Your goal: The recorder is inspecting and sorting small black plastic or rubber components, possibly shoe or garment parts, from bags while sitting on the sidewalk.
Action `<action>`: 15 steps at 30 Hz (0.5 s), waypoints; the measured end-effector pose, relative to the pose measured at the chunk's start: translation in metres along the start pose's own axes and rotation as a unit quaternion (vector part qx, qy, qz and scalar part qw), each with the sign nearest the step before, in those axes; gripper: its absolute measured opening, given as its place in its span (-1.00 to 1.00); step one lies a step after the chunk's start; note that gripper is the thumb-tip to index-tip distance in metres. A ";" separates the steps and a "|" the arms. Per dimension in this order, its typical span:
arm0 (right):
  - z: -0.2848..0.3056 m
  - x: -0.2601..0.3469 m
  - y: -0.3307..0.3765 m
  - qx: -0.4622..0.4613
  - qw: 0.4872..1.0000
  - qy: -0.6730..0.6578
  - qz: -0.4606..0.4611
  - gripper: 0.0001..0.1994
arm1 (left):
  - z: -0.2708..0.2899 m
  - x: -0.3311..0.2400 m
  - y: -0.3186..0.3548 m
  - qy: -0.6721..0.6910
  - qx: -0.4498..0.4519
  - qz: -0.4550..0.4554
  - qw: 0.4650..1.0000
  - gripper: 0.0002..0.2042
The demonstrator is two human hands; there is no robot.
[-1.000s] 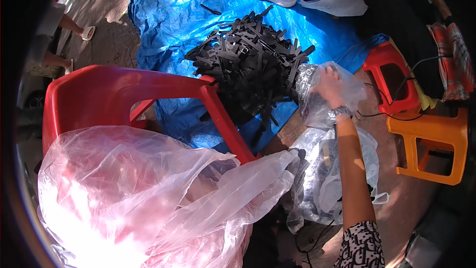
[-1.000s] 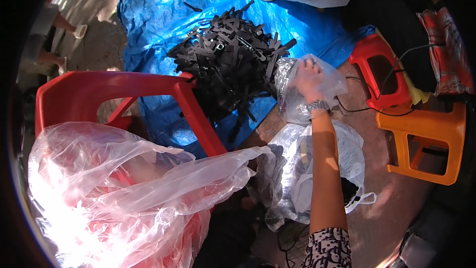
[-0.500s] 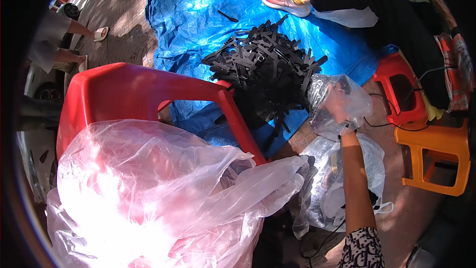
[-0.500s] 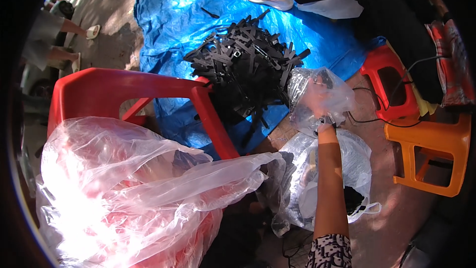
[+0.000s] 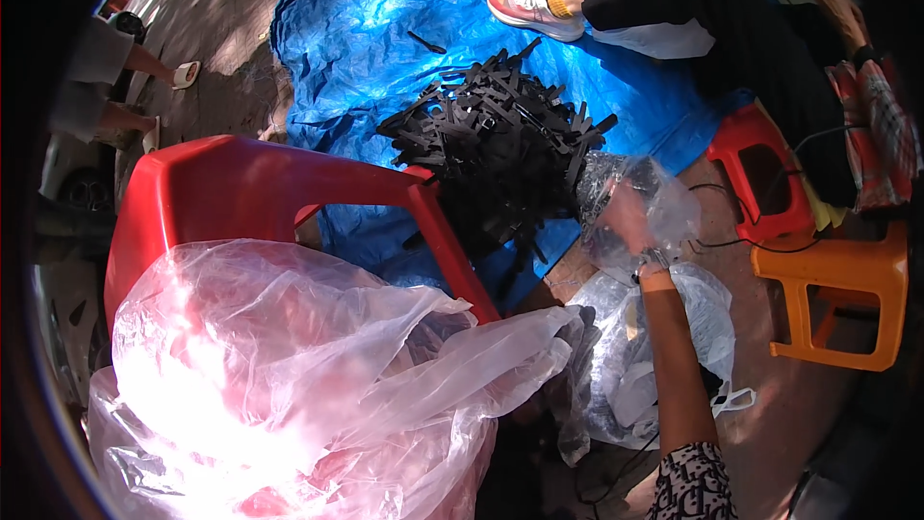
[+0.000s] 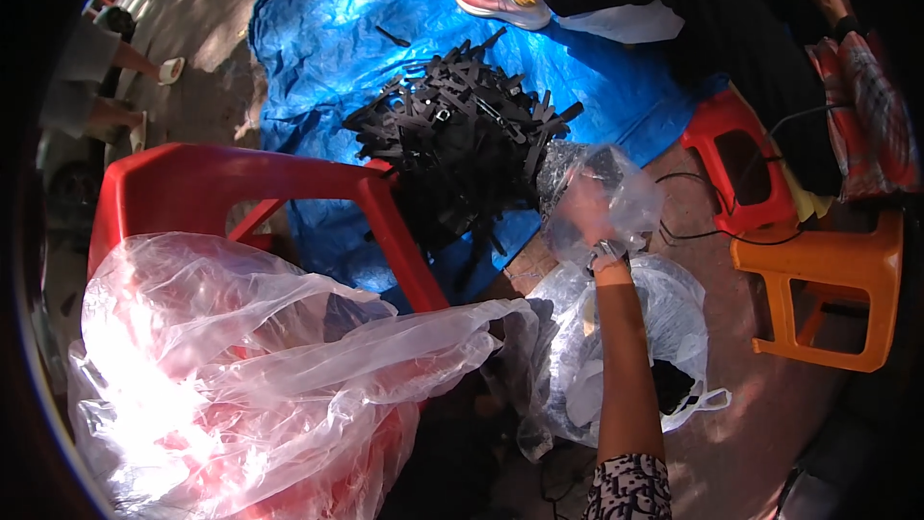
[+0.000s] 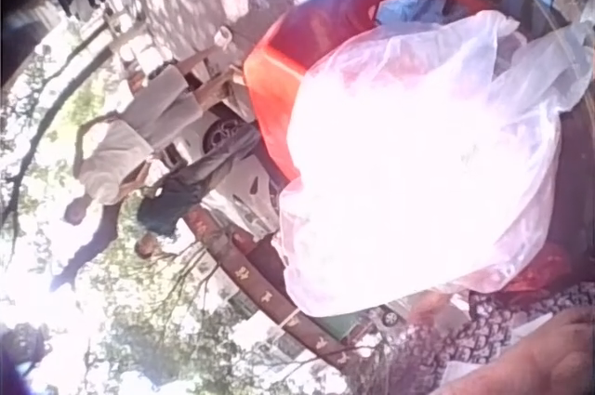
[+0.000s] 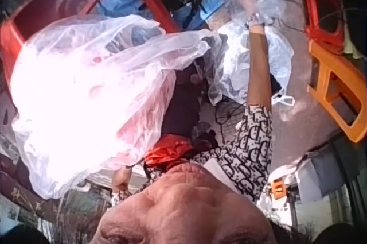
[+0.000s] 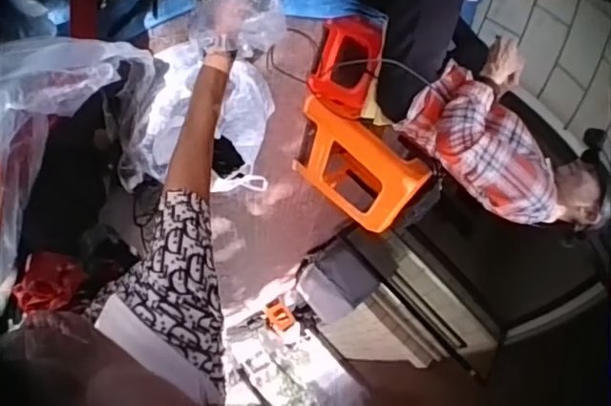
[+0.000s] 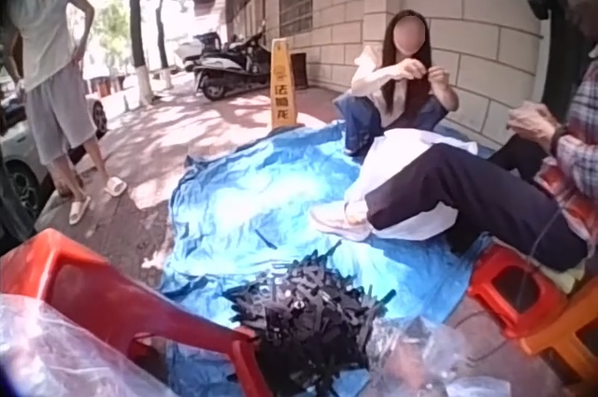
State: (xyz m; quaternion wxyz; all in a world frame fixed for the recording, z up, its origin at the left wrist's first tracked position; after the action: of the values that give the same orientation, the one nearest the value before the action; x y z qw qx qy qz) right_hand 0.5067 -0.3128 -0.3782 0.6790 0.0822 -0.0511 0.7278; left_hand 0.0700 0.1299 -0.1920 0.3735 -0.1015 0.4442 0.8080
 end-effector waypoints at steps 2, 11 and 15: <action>-0.011 -0.011 -0.002 0.036 0.999 -0.030 -0.024 -0.38 | -0.003 -0.001 -0.005 0.008 -0.005 -0.017 1.000 -0.79; -0.025 -0.026 -0.013 0.080 0.991 -0.107 -0.009 -0.53 | 0.000 -0.006 -0.016 0.037 -0.056 -0.090 0.994 -0.80; -0.019 -0.043 0.001 -0.044 0.947 -0.056 0.313 -0.86 | -0.003 -0.013 -0.026 0.062 -0.067 -0.138 0.986 -0.80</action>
State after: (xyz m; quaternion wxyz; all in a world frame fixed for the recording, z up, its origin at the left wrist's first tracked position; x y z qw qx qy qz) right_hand 0.5072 -0.3513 -0.4050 0.4156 0.0731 -0.1444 0.8950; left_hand 0.0962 0.1296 -0.2040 0.4456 -0.2364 0.3935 0.7686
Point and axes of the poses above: each hand's wrist, its own y-axis away from the middle knuckle, its own z-axis out of the back of the hand, x = y × z, the point moved 5 cm from there along -y, towards the middle knuckle, and after that the axes turned 2 degrees about -z, right-handed, at the moved point
